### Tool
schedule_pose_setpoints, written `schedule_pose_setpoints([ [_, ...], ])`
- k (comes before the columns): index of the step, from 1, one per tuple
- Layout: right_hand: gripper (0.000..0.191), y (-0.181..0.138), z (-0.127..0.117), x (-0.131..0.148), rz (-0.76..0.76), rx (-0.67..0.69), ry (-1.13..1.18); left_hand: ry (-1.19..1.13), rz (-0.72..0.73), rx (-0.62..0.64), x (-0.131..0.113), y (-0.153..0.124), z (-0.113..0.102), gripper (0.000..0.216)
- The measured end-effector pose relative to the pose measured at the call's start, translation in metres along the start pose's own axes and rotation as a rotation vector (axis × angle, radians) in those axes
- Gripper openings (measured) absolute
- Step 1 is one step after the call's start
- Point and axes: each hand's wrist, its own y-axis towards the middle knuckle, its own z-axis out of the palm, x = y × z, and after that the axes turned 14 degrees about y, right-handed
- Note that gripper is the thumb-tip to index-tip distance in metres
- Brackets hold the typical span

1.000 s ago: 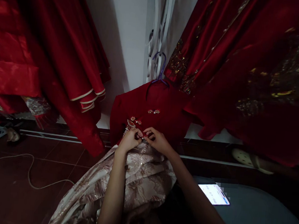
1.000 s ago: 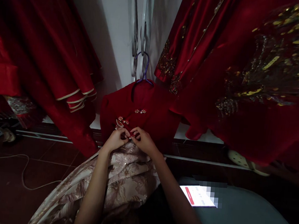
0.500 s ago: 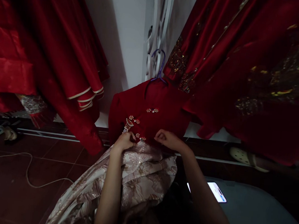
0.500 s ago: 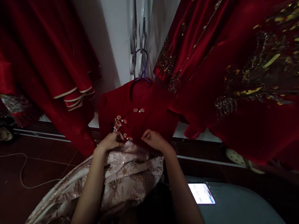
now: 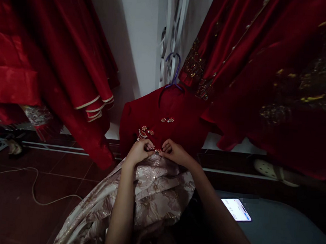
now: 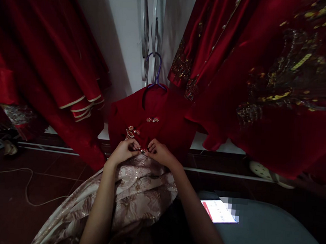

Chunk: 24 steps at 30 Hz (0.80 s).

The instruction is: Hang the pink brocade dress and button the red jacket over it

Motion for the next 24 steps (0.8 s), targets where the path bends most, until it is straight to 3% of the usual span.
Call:
schedule_pose_setpoints([
  [16,0.023,0.004,0.012,-0.003,-0.048,-0.038,0.067,0.009,0.020,-0.044,-0.005,0.005,0.000,0.009],
  [24,0.022,0.002,0.012,0.005,-0.076,-0.037,0.059,-0.099,-0.048,-0.022,-0.008,0.006,0.001,0.012],
])
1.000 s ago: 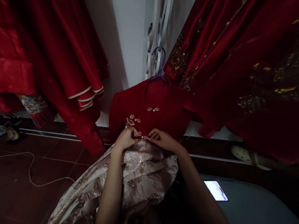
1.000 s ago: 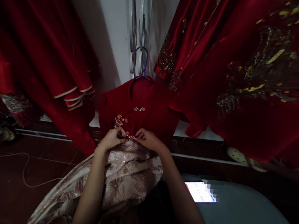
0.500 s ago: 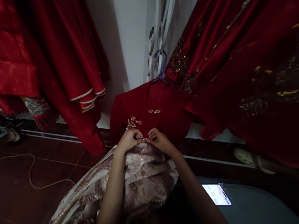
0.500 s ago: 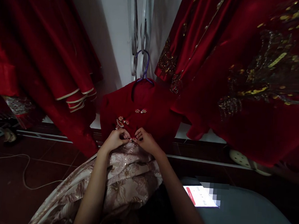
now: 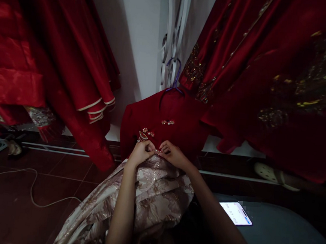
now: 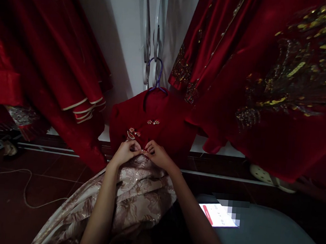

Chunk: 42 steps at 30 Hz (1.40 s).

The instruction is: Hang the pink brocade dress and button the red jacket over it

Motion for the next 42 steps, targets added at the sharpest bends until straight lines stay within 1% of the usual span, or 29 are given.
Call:
schedule_pose_setpoints([
  [3,0.021,0.000,-0.001,0.001,0.000,0.004,0.005,-0.031,0.007,0.015,-0.001,0.000,0.000,0.015],
  [12,0.020,0.001,-0.003,0.004,0.037,0.009,0.011,0.062,0.001,0.012,0.003,-0.001,-0.001,0.014],
  [20,0.019,0.000,0.000,0.000,-0.002,0.001,-0.017,0.050,0.009,0.011,0.004,-0.001,0.002,0.008],
  [25,0.021,0.000,0.002,-0.002,-0.004,-0.005,-0.047,0.023,-0.007,0.017,0.000,-0.002,0.001,0.008],
  [33,0.018,0.000,0.007,0.000,-0.025,0.006,-0.055,0.000,-0.013,0.032,-0.003,-0.003,-0.002,0.009],
  [36,0.020,0.000,0.004,0.003,-0.009,0.024,-0.035,-0.074,-0.039,0.019,-0.002,-0.003,0.001,0.013],
  [38,0.023,-0.002,-0.002,0.010,0.020,0.071,0.012,-0.187,-0.066,-0.014,-0.002,-0.001,0.006,0.022],
  [40,0.027,-0.005,-0.012,0.022,0.070,0.160,0.090,-0.339,-0.125,-0.092,-0.001,0.003,0.011,0.033],
  [42,0.031,-0.010,-0.022,0.037,0.134,0.275,0.179,-0.512,-0.230,-0.192,0.001,0.008,0.014,0.040],
])
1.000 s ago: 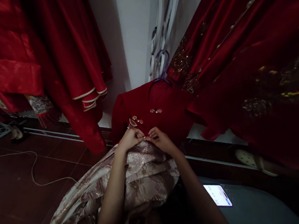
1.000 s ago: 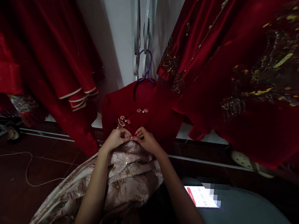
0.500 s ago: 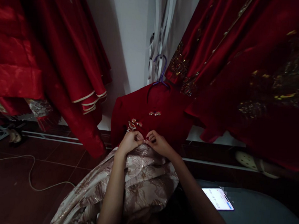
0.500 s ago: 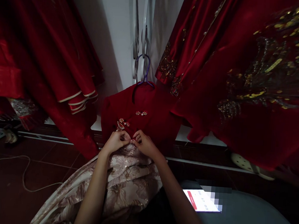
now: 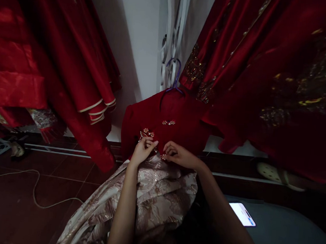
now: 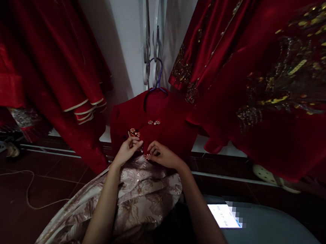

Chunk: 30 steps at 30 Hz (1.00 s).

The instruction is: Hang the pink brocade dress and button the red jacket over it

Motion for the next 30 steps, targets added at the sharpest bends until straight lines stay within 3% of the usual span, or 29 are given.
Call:
schedule_pose_setpoints([
  [4,0.033,-0.015,-0.008,0.025,0.100,0.184,0.126,-0.341,-0.167,-0.097,0.001,0.006,-0.001,0.038],
  [9,0.032,-0.018,-0.010,0.028,0.118,0.235,0.172,-0.555,-0.179,-0.031,-0.003,0.004,-0.006,0.034],
  [30,0.032,-0.013,-0.002,0.025,0.120,0.254,0.098,-0.442,-0.198,-0.163,-0.002,0.007,-0.004,0.029],
])
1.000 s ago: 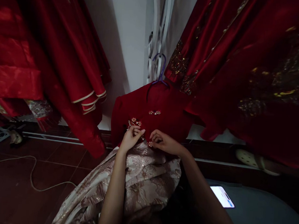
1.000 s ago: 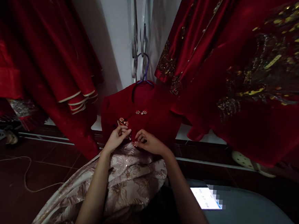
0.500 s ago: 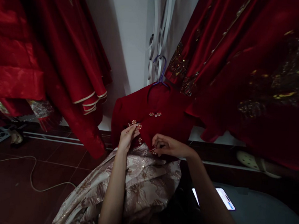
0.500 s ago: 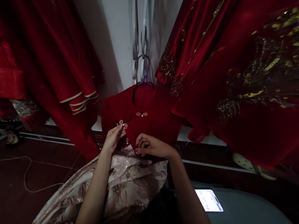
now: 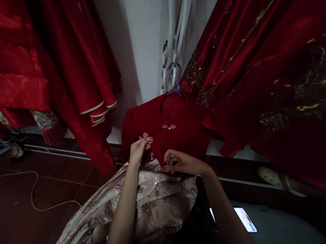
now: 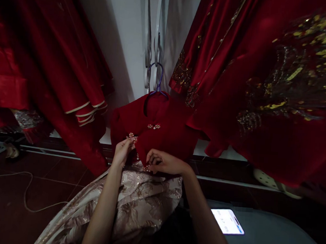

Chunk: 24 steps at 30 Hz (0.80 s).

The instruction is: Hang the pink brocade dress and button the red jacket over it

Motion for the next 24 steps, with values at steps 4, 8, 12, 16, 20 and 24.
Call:
schedule_pose_setpoints([
  [4,0.032,0.002,0.003,0.001,0.021,0.010,0.012,0.032,-0.009,-0.046,-0.001,0.000,0.000,0.031],
  [8,0.032,0.001,0.001,0.000,0.027,0.011,0.006,0.066,0.007,-0.060,-0.003,-0.005,0.001,0.035],
  [12,0.034,-0.007,-0.007,0.000,0.086,0.015,-0.024,0.310,0.106,0.001,-0.015,-0.007,0.014,0.036],
  [16,0.034,-0.020,-0.016,0.000,0.145,0.035,-0.048,0.694,0.537,0.102,-0.044,0.000,0.039,0.028],
  [20,0.033,-0.027,-0.020,0.001,0.158,0.036,-0.058,1.132,0.806,0.151,-0.070,0.009,0.054,0.023],
  [24,0.034,-0.026,-0.020,0.001,0.152,0.046,-0.059,1.472,0.924,0.152,-0.079,0.015,0.057,0.023],
])
